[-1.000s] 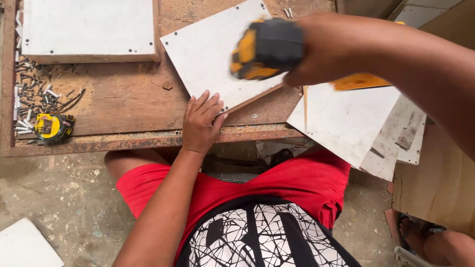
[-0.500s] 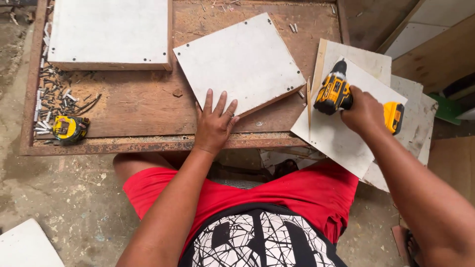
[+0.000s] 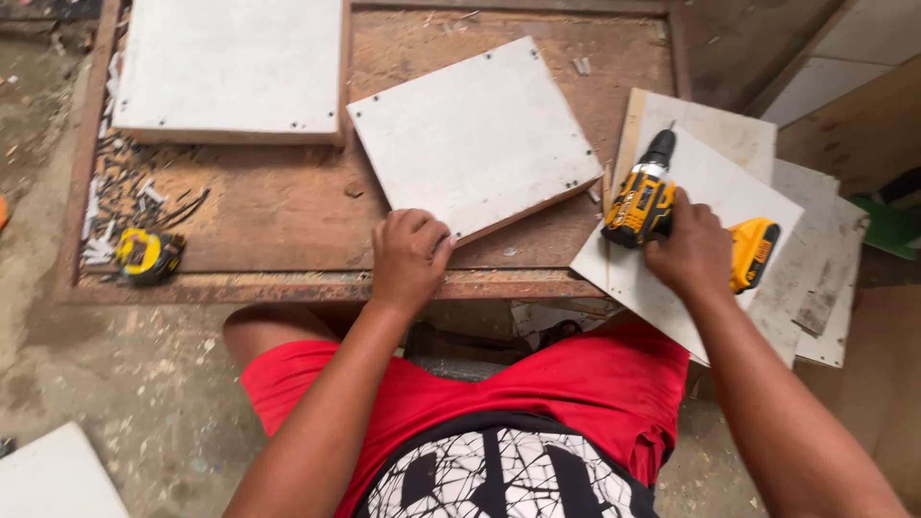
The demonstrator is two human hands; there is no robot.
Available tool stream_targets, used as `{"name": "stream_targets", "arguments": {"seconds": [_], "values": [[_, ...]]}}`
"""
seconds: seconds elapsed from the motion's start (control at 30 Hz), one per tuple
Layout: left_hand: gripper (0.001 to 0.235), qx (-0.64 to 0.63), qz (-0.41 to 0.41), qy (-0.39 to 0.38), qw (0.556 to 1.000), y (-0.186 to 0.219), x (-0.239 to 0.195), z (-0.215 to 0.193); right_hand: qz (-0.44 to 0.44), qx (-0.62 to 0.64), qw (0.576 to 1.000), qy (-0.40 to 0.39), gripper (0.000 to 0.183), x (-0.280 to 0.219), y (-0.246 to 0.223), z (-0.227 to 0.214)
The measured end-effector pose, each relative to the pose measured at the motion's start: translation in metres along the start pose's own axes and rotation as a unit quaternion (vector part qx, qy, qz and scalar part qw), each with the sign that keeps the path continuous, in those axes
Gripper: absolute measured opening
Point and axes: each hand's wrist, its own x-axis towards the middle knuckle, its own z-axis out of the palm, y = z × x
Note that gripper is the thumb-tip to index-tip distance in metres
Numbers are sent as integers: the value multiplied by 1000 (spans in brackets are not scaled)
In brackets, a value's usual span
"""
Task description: Assembling a wooden structure by aligning panels and driving screws with a power drill.
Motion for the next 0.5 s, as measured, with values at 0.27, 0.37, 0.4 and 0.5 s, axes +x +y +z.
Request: {"name": "stream_targets", "arguments": {"seconds": [0.27, 0.37, 0.4, 0.5], "values": [[16, 176, 127, -56, 974, -13, 11, 17, 50, -49, 998, -8, 82, 9, -4, 13], [14, 135, 69, -148, 977, 13, 24, -11, 66, -59, 996, -31, 84, 10, -10, 7], [14, 134, 72, -148, 977, 13, 27, -13, 68, -60, 995, -30, 84, 12, -7, 8], [16, 105, -3, -210, 972, 14, 32, -20, 56, -36, 997, -25, 81, 15, -1, 7]]}}
